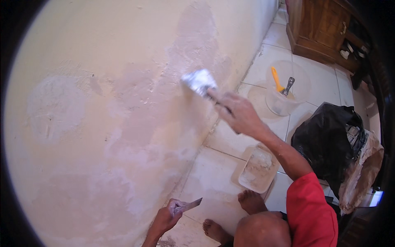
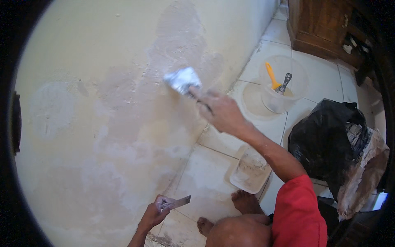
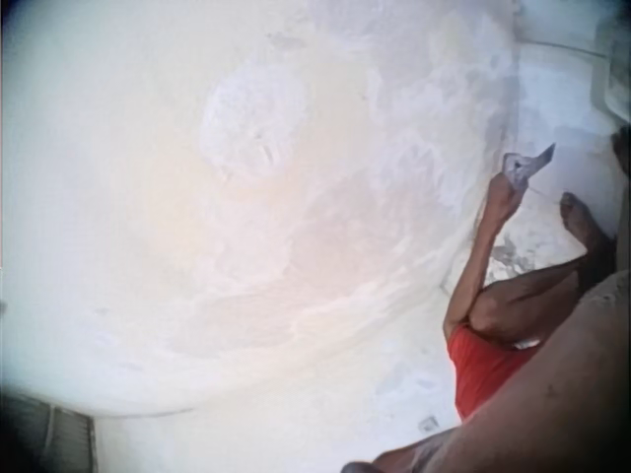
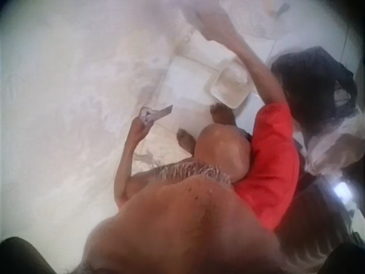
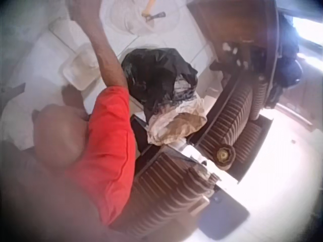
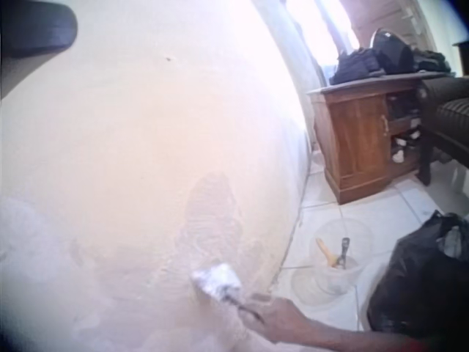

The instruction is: The person applies spackle to a wall using putty knives, repeatedly scooping paste from a container, transferring it between the putty knives, and smoothing it onto the wall surface.

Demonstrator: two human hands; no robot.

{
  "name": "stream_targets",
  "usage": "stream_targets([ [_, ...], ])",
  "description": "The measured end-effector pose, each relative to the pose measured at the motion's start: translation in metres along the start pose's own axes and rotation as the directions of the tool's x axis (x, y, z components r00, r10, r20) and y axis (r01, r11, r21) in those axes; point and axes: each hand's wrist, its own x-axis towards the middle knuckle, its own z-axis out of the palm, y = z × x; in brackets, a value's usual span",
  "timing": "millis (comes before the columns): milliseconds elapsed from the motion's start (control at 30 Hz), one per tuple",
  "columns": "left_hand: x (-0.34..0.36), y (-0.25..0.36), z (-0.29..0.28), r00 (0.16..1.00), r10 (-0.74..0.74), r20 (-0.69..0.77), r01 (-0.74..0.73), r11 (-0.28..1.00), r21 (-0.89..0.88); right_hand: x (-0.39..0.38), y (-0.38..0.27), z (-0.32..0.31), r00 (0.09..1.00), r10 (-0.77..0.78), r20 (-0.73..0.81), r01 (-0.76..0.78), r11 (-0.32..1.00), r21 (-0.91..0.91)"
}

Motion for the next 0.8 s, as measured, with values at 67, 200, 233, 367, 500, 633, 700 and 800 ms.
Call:
stream_targets([
  [67,-0.001,-0.012,0.006,0.999,0.046,-0.019,-0.046,0.999,-0.008,0.01,0.022,-0.011,0.99,0.025,-0.142,-0.021,0.999,0.027],
  [200,0.0,-0.029,0.01,0.996,0.086,-0.026,-0.087,0.995,-0.047,0.081,0.047,-0.04,0.931,0.148,-0.333,-0.111,0.986,0.127],
  [233,0.0,-0.029,0.01,0.996,0.089,-0.019,-0.09,0.995,-0.05,0.096,0.041,-0.059,0.919,0.261,-0.296,-0.218,0.961,0.17],
  [367,0.001,-0.023,0.008,0.996,0.085,-0.016,-0.085,0.996,-0.027,0.126,0.034,-0.084,0.945,0.295,-0.141,-0.186,0.841,0.508],
  [500,0.002,-0.024,0.006,0.996,0.084,-0.001,-0.084,0.996,-0.005,0.108,0.014,-0.057,0.959,0.144,-0.245,-0.107,0.981,0.159],
  [633,-0.001,-0.013,-0.001,0.999,0.04,0.021,-0.04,0.999,0.001,0.062,-0.008,-0.03,0.983,-0.05,-0.175,0.062,0.996,0.059],
  [700,0.001,-0.018,0.004,0.997,0.071,-0.005,-0.071,0.996,-0.049,0.049,-0.001,-0.033,0.997,-0.033,-0.071,0.034,0.999,0.014],
  [800,0.002,-0.023,0.011,0.99,0.126,-0.057,-0.13,0.989,-0.073,0.043,0.027,-0.03,0.968,-0.114,-0.221,0.105,0.993,-0.054],
])
